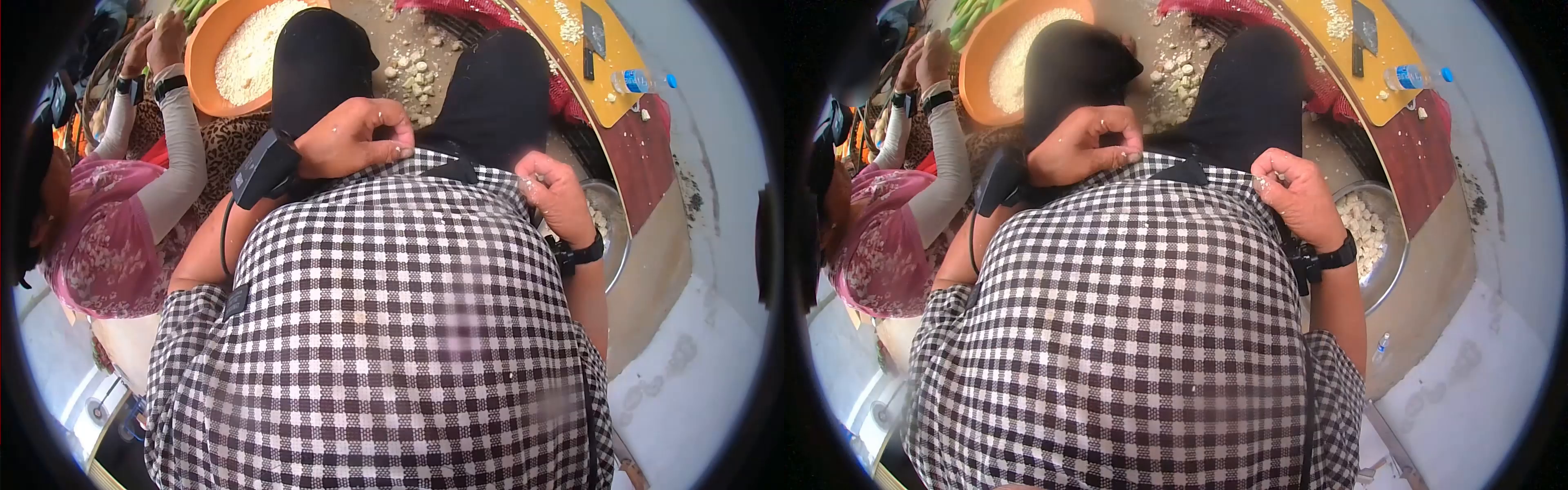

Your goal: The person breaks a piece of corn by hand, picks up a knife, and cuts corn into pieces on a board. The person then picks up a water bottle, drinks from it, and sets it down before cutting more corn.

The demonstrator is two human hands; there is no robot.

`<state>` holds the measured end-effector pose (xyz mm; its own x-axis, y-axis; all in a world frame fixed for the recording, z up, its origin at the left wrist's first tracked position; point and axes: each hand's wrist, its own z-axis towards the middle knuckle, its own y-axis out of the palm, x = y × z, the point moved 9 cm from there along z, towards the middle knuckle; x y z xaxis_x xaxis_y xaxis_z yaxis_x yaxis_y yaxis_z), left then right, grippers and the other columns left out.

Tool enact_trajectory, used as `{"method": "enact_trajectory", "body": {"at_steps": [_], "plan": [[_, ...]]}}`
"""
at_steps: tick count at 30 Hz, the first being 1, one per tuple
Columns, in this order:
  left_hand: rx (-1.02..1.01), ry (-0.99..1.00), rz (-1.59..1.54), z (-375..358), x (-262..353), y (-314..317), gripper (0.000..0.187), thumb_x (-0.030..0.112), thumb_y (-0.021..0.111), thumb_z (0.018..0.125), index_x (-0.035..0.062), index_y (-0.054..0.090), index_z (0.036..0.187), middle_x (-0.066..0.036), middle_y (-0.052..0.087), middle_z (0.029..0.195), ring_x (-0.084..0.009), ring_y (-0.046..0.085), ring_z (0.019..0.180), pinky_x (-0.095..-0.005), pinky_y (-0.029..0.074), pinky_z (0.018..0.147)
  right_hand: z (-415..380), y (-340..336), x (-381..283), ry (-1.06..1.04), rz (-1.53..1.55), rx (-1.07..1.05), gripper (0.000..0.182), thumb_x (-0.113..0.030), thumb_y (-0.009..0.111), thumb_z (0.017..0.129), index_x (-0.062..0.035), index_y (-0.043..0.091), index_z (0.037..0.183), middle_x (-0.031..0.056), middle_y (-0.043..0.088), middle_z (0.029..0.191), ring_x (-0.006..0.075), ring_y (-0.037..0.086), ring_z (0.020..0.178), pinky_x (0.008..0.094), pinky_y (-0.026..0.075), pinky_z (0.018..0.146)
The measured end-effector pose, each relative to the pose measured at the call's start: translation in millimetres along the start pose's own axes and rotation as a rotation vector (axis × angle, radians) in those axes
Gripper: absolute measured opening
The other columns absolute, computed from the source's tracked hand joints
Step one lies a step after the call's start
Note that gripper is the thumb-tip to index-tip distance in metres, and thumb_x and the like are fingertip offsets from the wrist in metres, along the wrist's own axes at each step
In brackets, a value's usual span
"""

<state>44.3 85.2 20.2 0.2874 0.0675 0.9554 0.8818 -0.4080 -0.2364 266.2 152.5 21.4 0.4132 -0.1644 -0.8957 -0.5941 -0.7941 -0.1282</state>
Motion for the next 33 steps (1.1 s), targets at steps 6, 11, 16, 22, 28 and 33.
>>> {"method": "enact_trajectory", "body": {"at_steps": [6,11,16,22,28,33], "plan": [[0.082,0.172,0.082,-10,9,-8,0.011,0.010,0.063,0.090,0.0018,0.060,0.096,-0.006,0.060,0.093,-0.0140,0.059,0.084,-0.0288,0.047,0.077,11,11,-14,-0.189,-0.140,-0.096,0.006,-0.009,0.059,0.085,-0.0044,0.055,0.082,-0.0056,0.049,0.081,0.0022,0.043,0.075,0.0189,0.037,0.068],[-0.035,0.057,-0.153,-13,2,0,0.010,0.008,0.063,0.090,0.0027,0.060,0.097,-0.002,0.062,0.091,-0.0103,0.057,0.084,-0.0270,0.046,0.077,16,18,1,0.000,-0.091,-0.212,0.007,-0.010,0.059,0.084,-0.0038,0.055,0.085,-0.0040,0.052,0.085,0.0033,0.045,0.077,0.0188,0.038,0.069],[-0.064,0.072,-0.197,-13,7,0,0.007,0.004,0.065,0.088,0.0017,0.062,0.094,-0.002,0.063,0.089,-0.0093,0.057,0.085,-0.0267,0.046,0.078,20,22,-8,0.115,0.013,-0.225,0.009,-0.010,0.058,0.089,-0.0020,0.060,0.093,-0.0046,0.053,0.084,0.0031,0.047,0.077,0.0187,0.040,0.070],[0.096,0.087,-0.240,-16,9,-15,0.007,0.000,0.067,0.084,0.0003,0.064,0.091,-0.003,0.063,0.090,-0.0103,0.058,0.087,-0.0272,0.047,0.080,30,23,-27,0.000,-0.053,-0.239,0.012,-0.006,0.056,0.090,-0.0005,0.063,0.098,-0.0049,0.055,0.082,0.0035,0.047,0.074,0.0199,0.041,0.068],[0.247,0.293,0.185,-22,32,-28,0.014,-0.002,0.068,0.078,0.0037,0.067,0.091,-0.006,0.062,0.091,-0.0218,0.059,0.092,-0.0330,0.048,0.083,36,43,-3,0.093,-0.152,-0.394,0.010,-0.006,0.061,0.088,0.0015,0.064,0.094,-0.0044,0.055,0.074,0.0034,0.048,0.068,0.0214,0.043,0.064],[0.209,0.226,0.308,-21,19,-21,0.014,0.004,0.070,0.078,0.0079,0.071,0.091,-0.007,0.062,0.093,-0.0261,0.058,0.097,-0.0372,0.047,0.086,40,51,-11,0.099,-0.154,-0.369,0.010,-0.007,0.063,0.088,0.0023,0.064,0.093,-0.0038,0.056,0.075,0.0031,0.049,0.069,0.0205,0.043,0.064]]}}
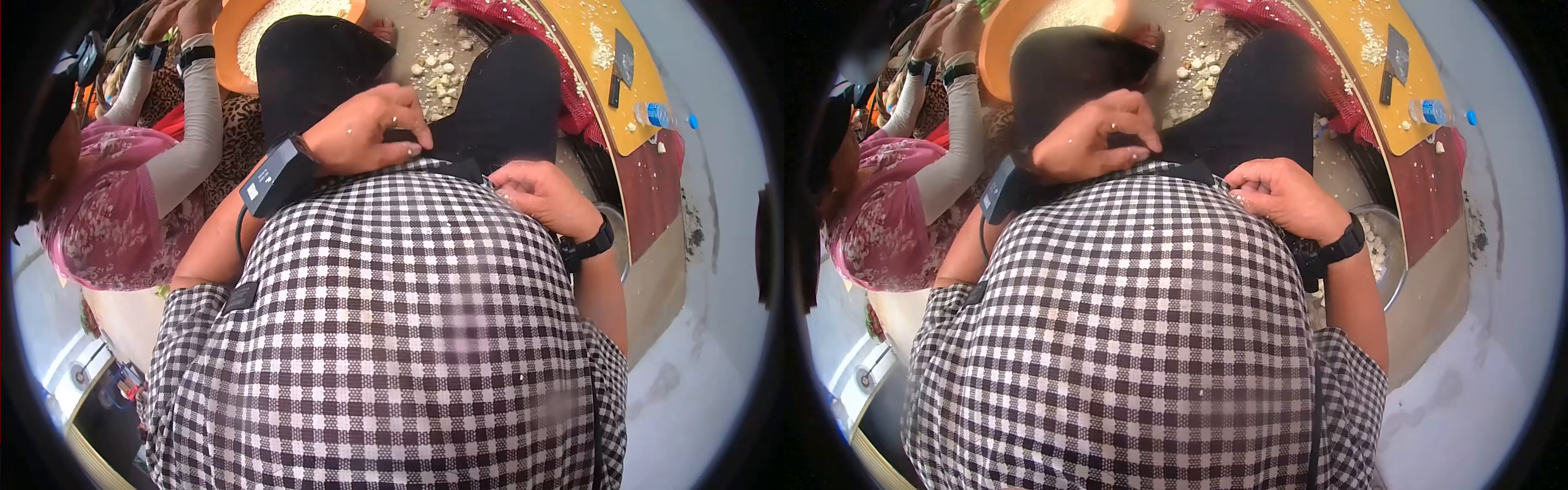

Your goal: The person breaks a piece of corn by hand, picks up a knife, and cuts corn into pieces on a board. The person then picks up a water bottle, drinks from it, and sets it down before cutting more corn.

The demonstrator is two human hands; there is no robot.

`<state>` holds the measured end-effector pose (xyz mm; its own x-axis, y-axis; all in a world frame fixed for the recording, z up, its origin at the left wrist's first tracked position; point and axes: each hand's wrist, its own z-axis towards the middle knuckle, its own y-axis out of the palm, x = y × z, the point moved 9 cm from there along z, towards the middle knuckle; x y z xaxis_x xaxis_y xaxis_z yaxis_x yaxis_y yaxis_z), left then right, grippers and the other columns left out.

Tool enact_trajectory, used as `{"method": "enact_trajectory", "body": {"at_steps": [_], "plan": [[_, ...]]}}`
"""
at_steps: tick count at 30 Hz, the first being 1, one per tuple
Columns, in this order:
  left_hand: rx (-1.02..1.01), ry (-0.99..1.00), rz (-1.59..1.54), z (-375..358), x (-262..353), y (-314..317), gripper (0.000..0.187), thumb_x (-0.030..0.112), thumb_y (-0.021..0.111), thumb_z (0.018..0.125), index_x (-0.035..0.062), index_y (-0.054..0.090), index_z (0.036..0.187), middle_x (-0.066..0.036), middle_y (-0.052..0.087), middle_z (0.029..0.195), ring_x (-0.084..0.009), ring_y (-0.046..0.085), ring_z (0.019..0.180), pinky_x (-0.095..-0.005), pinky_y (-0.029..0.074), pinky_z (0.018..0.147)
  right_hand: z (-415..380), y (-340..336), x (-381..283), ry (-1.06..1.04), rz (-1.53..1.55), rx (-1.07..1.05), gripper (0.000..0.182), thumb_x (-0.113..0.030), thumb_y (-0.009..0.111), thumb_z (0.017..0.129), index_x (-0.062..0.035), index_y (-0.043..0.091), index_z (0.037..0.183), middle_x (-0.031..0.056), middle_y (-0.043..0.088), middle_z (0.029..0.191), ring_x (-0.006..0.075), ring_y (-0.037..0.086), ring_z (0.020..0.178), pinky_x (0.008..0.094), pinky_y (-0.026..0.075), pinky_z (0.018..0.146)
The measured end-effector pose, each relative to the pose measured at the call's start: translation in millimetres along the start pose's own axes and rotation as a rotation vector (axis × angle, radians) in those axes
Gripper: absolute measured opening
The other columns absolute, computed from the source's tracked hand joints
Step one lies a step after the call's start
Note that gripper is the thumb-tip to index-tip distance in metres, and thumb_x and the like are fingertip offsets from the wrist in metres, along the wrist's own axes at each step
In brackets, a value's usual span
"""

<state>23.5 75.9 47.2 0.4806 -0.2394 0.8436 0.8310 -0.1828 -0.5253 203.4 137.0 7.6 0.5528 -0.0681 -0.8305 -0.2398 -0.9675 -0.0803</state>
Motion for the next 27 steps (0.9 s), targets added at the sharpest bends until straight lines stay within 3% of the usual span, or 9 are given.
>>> {"method": "enact_trajectory", "body": {"at_steps": [5,11,14,17,21,24,27], "plan": [[-0.115,-0.101,-0.004,-7,-15,20,0.024,0.025,0.067,0.088,0.0066,0.072,0.102,-0.011,0.061,0.097,-0.0289,0.056,0.101,-0.0396,0.046,0.089,6,-14,-5,-0.100,-0.044,0.117,0.010,-0.007,0.063,0.088,0.0016,0.064,0.094,-0.0031,0.057,0.077,0.0042,0.049,0.070,0.0209,0.043,0.066],[-0.110,-0.113,-0.153,-8,-21,25,0.031,0.027,0.067,0.089,0.0037,0.067,0.109,-0.012,0.060,0.106,-0.0283,0.056,0.105,-0.0403,0.046,0.091,7,-34,-34,-0.342,-0.217,0.380,0.007,-0.005,0.060,0.089,0.0006,0.063,0.092,-0.0005,0.058,0.079,0.0070,0.051,0.076,0.0223,0.043,0.071],[-0.089,-0.026,-0.303,0,-20,28,0.028,0.027,0.067,0.089,0.0019,0.066,0.102,-0.012,0.062,0.103,-0.0267,0.058,0.103,-0.0385,0.046,0.089,7,-35,-32,-0.284,-0.084,0.428,0.007,-0.004,0.059,0.090,0.0005,0.061,0.094,-0.0005,0.058,0.079,0.0058,0.050,0.074,0.0222,0.043,0.068],[-0.064,-0.147,-0.336,2,-24,23,0.023,0.024,0.068,0.089,0.0017,0.063,0.091,-0.006,0.062,0.088,-0.0176,0.060,0.086,-0.0318,0.046,0.078,-1,-38,-46,-0.327,-0.192,0.512,0.006,-0.003,0.058,0.090,0.0008,0.060,0.094,-0.0015,0.056,0.079,0.0043,0.048,0.070,0.0216,0.042,0.064],[-0.058,-0.337,-0.638,-1,-34,22,0.019,0.015,0.072,0.086,0.0031,0.057,0.083,0.006,0.050,0.072,-0.0027,0.045,0.070,-0.0222,0.039,0.064,-13,-43,-60,-0.415,-0.176,0.614,0.004,0.001,0.057,0.088,0.0011,0.060,0.092,-0.0011,0.055,0.077,0.0028,0.046,0.066,0.0206,0.039,0.059],[0.051,-0.314,-0.704,6,-16,-2,0.014,0.004,0.066,0.088,0.0025,0.054,0.081,0.004,0.054,0.079,-0.0024,0.049,0.077,-0.0200,0.040,0.069,-23,-47,-75,-0.472,-0.177,0.670,0.006,0.004,0.057,0.087,0.0009,0.060,0.091,-0.0015,0.055,0.076,0.0035,0.047,0.065,0.0206,0.039,0.058],[0.116,-0.229,-0.563,10,5,-27,0.012,0.003,0.069,0.086,0.0014,0.057,0.084,0.002,0.056,0.080,-0.0028,0.049,0.072,-0.0199,0.041,0.066,-25,-48,-80,-0.485,-0.045,0.587,0.009,0.007,0.058,0.085,0.0004,0.059,0.090,-0.0017,0.052,0.080,0.0031,0.047,0.067,0.0188,0.038,0.060]]}}
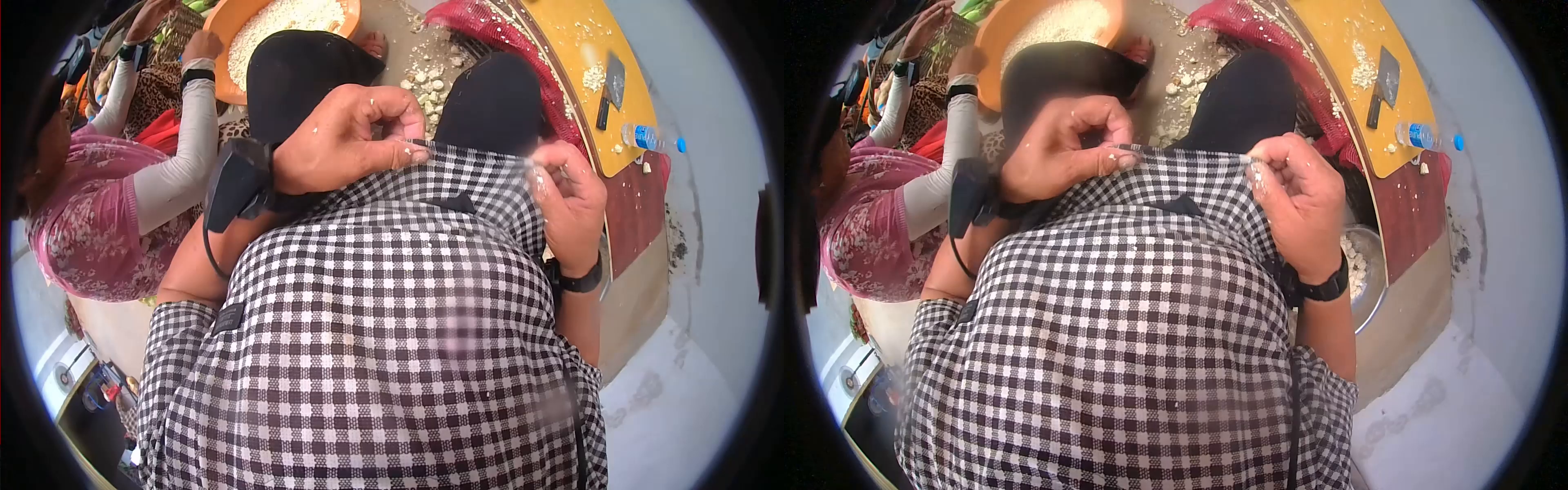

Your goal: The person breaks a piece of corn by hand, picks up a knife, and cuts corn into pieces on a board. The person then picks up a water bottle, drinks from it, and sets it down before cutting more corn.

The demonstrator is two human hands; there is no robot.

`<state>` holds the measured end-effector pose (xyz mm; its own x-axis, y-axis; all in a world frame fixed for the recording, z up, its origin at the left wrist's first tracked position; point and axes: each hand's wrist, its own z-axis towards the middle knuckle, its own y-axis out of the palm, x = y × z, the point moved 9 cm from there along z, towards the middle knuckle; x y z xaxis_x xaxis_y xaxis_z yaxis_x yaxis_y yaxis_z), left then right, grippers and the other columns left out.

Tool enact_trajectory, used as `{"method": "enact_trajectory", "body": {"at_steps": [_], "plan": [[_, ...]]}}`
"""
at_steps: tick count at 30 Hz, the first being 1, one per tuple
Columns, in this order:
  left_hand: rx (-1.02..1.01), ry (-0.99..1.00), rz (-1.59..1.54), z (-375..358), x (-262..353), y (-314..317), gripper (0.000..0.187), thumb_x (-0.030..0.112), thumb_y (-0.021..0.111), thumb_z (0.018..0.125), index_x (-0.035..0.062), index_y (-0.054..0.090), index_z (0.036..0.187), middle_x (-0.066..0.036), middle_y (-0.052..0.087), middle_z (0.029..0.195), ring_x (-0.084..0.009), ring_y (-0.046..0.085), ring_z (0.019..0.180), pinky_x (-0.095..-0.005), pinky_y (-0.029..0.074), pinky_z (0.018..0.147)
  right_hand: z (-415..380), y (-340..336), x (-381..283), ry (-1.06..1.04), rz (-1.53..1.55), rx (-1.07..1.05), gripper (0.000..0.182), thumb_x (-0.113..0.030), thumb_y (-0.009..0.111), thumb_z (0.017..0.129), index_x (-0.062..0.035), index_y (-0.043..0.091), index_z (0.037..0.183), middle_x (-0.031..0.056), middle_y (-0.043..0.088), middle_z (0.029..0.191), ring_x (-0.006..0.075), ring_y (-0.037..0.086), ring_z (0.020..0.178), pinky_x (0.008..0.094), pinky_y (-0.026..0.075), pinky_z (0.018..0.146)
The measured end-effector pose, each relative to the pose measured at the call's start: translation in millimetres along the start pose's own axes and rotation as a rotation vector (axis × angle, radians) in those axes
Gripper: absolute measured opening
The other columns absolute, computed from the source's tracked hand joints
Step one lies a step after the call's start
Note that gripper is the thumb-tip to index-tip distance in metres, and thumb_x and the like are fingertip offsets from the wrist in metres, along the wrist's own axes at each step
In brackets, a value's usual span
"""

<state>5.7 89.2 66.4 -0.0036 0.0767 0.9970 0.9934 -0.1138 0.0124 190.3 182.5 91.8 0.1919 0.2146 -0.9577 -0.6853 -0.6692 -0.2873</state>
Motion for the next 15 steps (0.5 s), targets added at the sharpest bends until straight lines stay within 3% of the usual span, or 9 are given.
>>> {"method": "enact_trajectory", "body": {"at_steps": [5,6,9,13,14,15], "plan": [[0.041,0.051,0.062,-4,2,-2,0.009,0.003,0.070,0.085,0.0002,0.062,0.087,0.001,0.058,0.079,-0.0035,0.052,0.072,-0.0187,0.043,0.067,-1,11,16,0.174,0.141,-0.182,0.012,0.006,0.063,0.081,-0.0015,0.059,0.090,-0.0052,0.045,0.081,0.0014,0.040,0.066,0.0165,0.035,0.060],[0.058,0.008,0.030,-5,-5,-2,0.009,0.003,0.071,0.085,-0.0002,0.063,0.088,0.001,0.058,0.079,-0.0036,0.052,0.072,-0.0188,0.043,0.067,-7,18,29,0.363,0.256,-0.234,0.014,0.005,0.064,0.080,-0.0025,0.060,0.091,-0.0083,0.041,0.076,0.0011,0.036,0.064,0.0152,0.033,0.060],[0.095,-0.053,-0.046,-13,-17,1,0.009,0.003,0.071,0.084,-0.0013,0.066,0.090,0.001,0.058,0.077,-0.0042,0.053,0.073,-0.0197,0.043,0.067,-14,20,34,0.412,0.175,-0.286,0.013,0.002,0.064,0.081,-0.0028,0.062,0.093,-0.0102,0.043,0.074,0.0009,0.038,0.065,0.0164,0.033,0.059],[0.100,0.012,-0.067,-24,0,8,0.009,0.005,0.071,0.084,-0.0015,0.068,0.089,-0.004,0.061,0.078,-0.0095,0.055,0.073,-0.0235,0.045,0.067,-17,15,8,0.146,-0.124,-0.351,0.011,-0.004,0.067,0.076,0.0002,0.065,0.087,-0.0009,0.052,0.069,0.0055,0.044,0.062,0.0236,0.033,0.053],[0.103,0.022,-0.060,-28,1,8,0.010,0.006,0.072,0.084,-0.0014,0.068,0.088,-0.005,0.062,0.079,-0.0115,0.056,0.073,-0.0249,0.045,0.067,-19,19,-4,0.053,-0.084,-0.371,0.012,-0.005,0.066,0.075,0.0007,0.066,0.085,0.0038,0.052,0.066,0.0105,0.045,0.058,0.0249,0.035,0.053],[0.086,0.191,-0.063,-29,10,7,0.011,0.007,0.071,0.083,-0.0032,0.068,0.086,-0.010,0.064,0.078,-0.0186,0.058,0.070,-0.0294,0.046,0.065,-18,18,-13,-0.060,-0.030,-0.332,0.011,-0.005,0.066,0.074,0.0011,0.067,0.083,0.0048,0.054,0.065,0.0144,0.046,0.056,0.0259,0.035,0.051]]}}
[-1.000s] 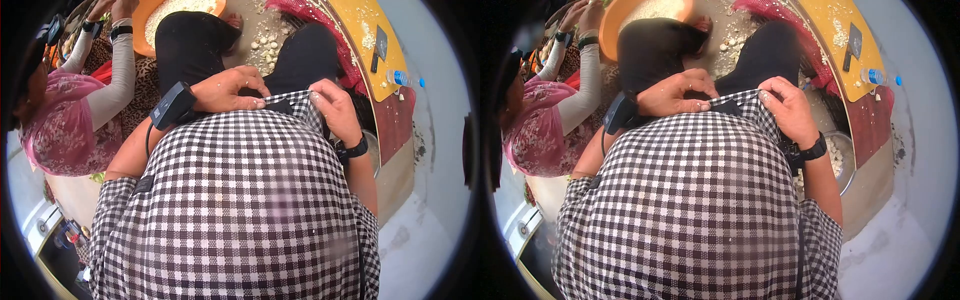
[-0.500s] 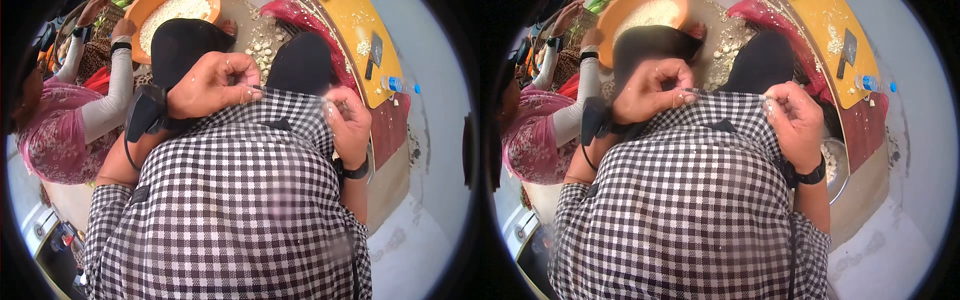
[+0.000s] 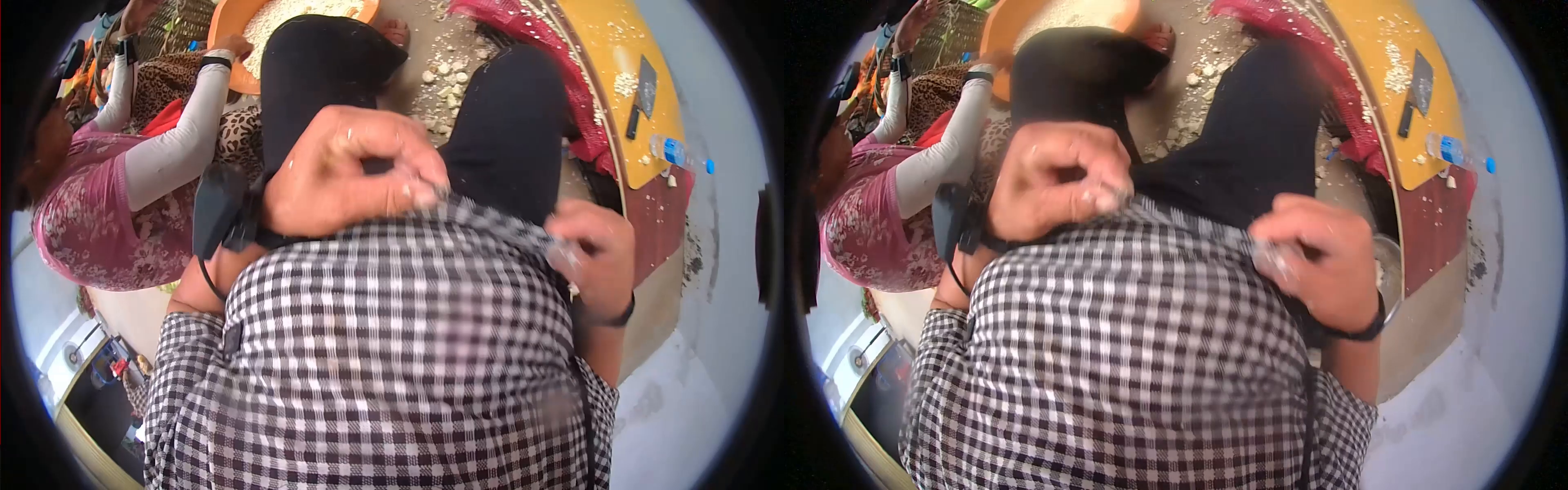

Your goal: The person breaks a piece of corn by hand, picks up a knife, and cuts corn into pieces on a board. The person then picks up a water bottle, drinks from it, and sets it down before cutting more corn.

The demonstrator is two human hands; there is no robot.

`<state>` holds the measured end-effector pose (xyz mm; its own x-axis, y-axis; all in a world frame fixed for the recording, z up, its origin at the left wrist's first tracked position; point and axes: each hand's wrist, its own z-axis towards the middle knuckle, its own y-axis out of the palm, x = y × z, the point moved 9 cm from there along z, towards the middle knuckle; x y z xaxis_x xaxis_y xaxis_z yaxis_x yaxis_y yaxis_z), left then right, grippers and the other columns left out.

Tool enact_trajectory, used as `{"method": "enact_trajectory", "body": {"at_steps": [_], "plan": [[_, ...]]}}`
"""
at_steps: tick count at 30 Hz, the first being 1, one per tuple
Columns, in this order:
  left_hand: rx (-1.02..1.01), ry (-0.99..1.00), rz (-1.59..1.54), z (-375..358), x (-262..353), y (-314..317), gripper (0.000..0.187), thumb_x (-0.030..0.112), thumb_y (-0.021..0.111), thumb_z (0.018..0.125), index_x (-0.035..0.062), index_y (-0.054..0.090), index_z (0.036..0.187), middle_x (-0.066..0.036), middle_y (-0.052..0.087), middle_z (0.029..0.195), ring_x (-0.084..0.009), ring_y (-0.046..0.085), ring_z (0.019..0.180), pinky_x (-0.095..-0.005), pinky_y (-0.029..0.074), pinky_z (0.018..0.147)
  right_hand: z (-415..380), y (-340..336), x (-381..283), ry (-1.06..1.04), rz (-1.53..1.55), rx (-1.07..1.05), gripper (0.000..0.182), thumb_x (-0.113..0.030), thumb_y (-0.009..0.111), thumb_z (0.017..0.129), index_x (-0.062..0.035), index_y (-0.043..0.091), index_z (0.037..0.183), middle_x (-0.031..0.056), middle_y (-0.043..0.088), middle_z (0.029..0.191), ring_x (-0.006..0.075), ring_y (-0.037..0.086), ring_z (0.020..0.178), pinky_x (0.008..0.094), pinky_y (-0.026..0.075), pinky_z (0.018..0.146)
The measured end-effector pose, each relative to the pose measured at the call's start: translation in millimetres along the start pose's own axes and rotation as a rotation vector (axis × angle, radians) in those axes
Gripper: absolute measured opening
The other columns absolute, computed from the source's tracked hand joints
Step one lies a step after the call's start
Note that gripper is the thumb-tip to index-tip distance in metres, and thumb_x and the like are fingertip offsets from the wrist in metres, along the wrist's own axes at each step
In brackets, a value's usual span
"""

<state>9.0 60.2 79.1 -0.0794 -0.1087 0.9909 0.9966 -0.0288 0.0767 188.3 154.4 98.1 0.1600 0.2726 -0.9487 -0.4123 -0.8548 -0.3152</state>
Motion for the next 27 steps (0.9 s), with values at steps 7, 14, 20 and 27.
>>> {"method": "enact_trajectory", "body": {"at_steps": [7,14,20,27], "plan": [[-0.062,0.343,-0.101,-11,23,12,0.015,0.012,0.074,0.083,-0.0011,0.069,0.085,-0.006,0.063,0.063,-0.0142,0.051,0.046,-0.0327,0.044,0.056,3,27,-6,-0.311,0.675,-0.272,0.007,0.004,0.071,0.073,0.0094,0.068,0.077,0.0100,0.051,0.061,0.0141,0.045,0.043,0.0260,0.029,0.037],[-0.179,0.346,0.007,22,9,26,0.011,0.013,0.071,0.085,0.0024,0.069,0.081,-0.003,0.061,0.062,-0.0139,0.051,0.048,-0.0323,0.043,0.056,2,5,25,-0.299,0.658,-0.268,0.012,0.003,0.070,0.073,0.0074,0.068,0.084,0.0072,0.051,0.061,0.0119,0.043,0.042,0.0251,0.028,0.036],[-0.383,-0.298,0.107,67,-59,33,0.012,0.013,0.070,0.086,0.0012,0.068,0.088,-0.006,0.066,0.082,-0.0167,0.061,0.072,-0.0305,0.048,0.067,-5,-33,91,0.383,0.185,-0.072,0.017,-0.004,0.065,0.073,-0.0003,0.066,0.090,0.0002,0.051,0.072,0.0058,0.046,0.063,0.0199,0.034,0.057],[-0.461,-0.240,0.144,91,-79,33,0.022,0.018,0.064,0.092,-0.0004,0.068,0.103,-0.009,0.068,0.092,-0.0166,0.064,0.085,-0.0315,0.051,0.077,-22,-71,86,0.509,0.179,0.140,0.025,-0.004,0.054,0.084,0.0000,0.060,0.108,-0.0036,0.047,0.080,0.0035,0.040,0.068,0.0185,0.032,0.061]]}}
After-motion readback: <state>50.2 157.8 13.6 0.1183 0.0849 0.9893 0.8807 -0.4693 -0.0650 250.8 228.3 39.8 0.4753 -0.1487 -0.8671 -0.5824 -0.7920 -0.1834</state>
